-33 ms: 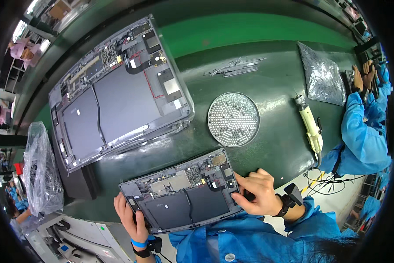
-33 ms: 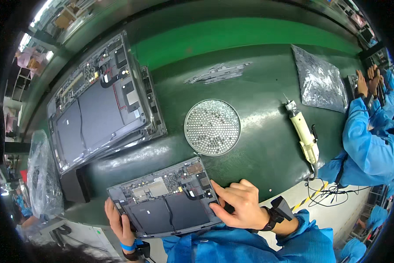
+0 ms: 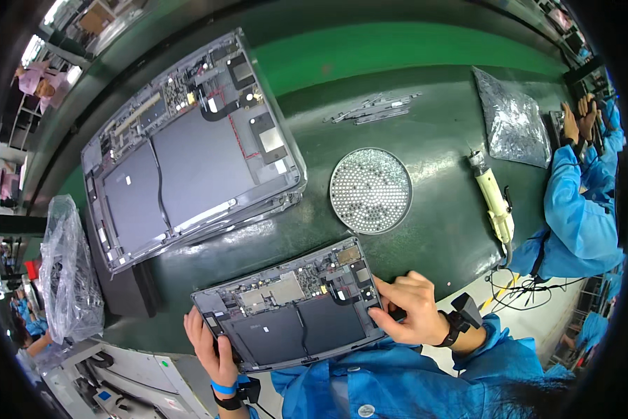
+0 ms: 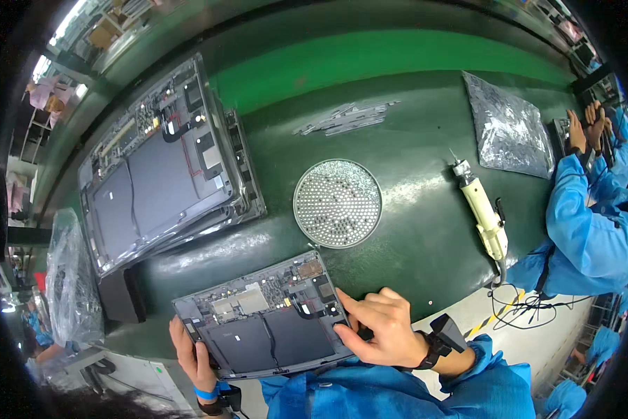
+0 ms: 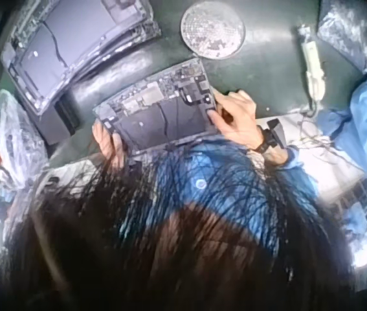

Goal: Assembling internal components of a laptop or tablet on a factory production line.

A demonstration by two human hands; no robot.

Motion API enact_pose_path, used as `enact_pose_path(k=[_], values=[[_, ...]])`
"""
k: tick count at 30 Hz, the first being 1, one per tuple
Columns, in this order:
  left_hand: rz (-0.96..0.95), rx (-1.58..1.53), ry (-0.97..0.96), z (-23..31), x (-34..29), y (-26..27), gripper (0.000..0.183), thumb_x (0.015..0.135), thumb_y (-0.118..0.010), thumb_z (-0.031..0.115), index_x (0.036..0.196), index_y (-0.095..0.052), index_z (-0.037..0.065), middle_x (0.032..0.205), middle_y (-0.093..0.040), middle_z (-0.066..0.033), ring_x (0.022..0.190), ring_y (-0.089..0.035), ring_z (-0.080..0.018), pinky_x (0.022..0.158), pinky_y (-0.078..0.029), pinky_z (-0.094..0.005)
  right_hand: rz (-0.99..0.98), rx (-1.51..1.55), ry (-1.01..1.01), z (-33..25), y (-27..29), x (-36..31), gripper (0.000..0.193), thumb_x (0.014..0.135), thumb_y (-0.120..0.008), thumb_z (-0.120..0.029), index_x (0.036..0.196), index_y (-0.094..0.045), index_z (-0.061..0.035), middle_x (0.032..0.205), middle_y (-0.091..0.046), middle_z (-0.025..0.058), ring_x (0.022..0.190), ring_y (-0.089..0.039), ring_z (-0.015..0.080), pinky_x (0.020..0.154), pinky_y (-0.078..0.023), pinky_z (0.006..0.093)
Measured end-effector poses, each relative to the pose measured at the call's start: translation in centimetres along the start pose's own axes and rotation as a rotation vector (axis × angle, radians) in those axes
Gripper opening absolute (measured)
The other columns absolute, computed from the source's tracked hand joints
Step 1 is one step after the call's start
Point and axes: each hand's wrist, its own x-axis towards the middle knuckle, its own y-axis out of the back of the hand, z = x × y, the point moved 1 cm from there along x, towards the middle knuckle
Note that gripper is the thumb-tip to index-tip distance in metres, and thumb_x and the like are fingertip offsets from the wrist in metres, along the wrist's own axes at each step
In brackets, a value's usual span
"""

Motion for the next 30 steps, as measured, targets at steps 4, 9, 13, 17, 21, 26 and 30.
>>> enact_pose_path(k=[4, 9, 13, 17, 21, 26, 30], values=[[0.112, -0.191, 0.159, -0.1, -1.1, -1.3, 0.051, 0.096, -0.05, 0.024, 0.136, -0.05, -0.008, 0.142, -0.049, -0.0236, 0.139, -0.036, -0.0374, 0.117, -0.016, -0.0485, 0.091, 0.26, -0.096, -0.6, -0.6, -1.0, 0.047, 0.078, -0.073, -0.005, 0.122, -0.063, 0.0071, 0.061, -0.058, 0.0029, 0.052, -0.052, 0.0158, 0.052, -0.04, 0.0298], [0.272, -0.696, 0.327, 1.6, -1.0, -1.9, 0.051, 0.098, -0.051, 0.017, 0.14, -0.044, -0.01, 0.126, -0.061, -0.0145, 0.108, -0.06, -0.0198, 0.097, -0.044, -0.0305, 0.13, 0.408, -0.091, 0.0, -0.5, -1.0, 0.042, 0.082, -0.069, -0.001, 0.123, -0.063, 0.0064, 0.06, -0.056, 0.0066, 0.054, -0.053, 0.017, 0.054, -0.042, 0.0302], [0.3, -0.996, 0.289, 2.8, -1.0, -0.8, 0.051, 0.096, -0.053, 0.013, 0.141, -0.043, -0.01, 0.126, -0.061, -0.0161, 0.111, -0.06, -0.021, 0.1, -0.044, -0.0332, 0.08, 0.455, -0.091, -1.1, 0.9, -0.9, 0.055, 0.085, -0.069, -0.003, 0.136, -0.052, 0.0052, 0.095, -0.063, 0.0107, 0.082, -0.058, 0.0156, 0.068, -0.044, 0.0308], [0.353, -0.858, 0.055, 7.5, 0.4, -2.1, 0.066, 0.096, -0.061, 0.031, 0.143, -0.039, -0.01, 0.133, -0.056, -0.02, 0.12, -0.057, -0.0266, 0.103, -0.044, -0.0389, 0.282, 1.005, -0.28, 1.1, 1.6, -0.8, 0.062, 0.088, -0.07, -0.01, 0.142, -0.043, 0.0047, 0.133, -0.056, 0.0085, 0.122, -0.051, 0.0158, 0.104, -0.04, 0.0309], [-0.116, -1.113, -0.366, 11.3, 1.7, -0.8, 0.079, 0.093, -0.066, 0.02, 0.154, -0.021, 0.0, 0.157, -0.028, -0.022, 0.139, -0.04, -0.0331, 0.112, -0.035, -0.0459, 0.521, 1.119, -0.142, 2.9, 8.7, 2.0, 0.053, 0.088, -0.067, -0.009, 0.138, -0.05, -0.0007, 0.108, -0.062, -0.002, 0.103, -0.058, 0.0106, 0.093, -0.046, 0.0288], [0.08, -0.258, -0.414, 7.1, -0.1, -0.8, 0.049, 0.088, -0.07, 0.014, 0.134, -0.055, 0.0, 0.136, -0.055, -0.0182, 0.123, -0.055, -0.0361, 0.104, -0.044, -0.0449, 0.581, 1.065, -0.07, 15.8, 22.2, 12.8, 0.04, 0.095, -0.062, -0.023, 0.133, -0.058, -0.0109, 0.132, -0.06, -0.0006, 0.122, -0.052, 0.013, 0.102, -0.039, 0.0335], [0.174, 0.046, -0.313, 1.0, -4.6, -2.7, 0.048, 0.094, -0.063, 0.023, 0.137, -0.053, 0.005, 0.14, -0.052, -0.0139, 0.132, -0.047, -0.0321, 0.112, -0.036, -0.0473, 0.576, 0.319, 0.162, 38.4, 30.5, 26.2, 0.048, 0.095, -0.063, -0.033, 0.136, -0.056, -0.0093, 0.138, -0.055, 0.0036, 0.128, -0.047, 0.0181, 0.109, -0.032, 0.0431]])
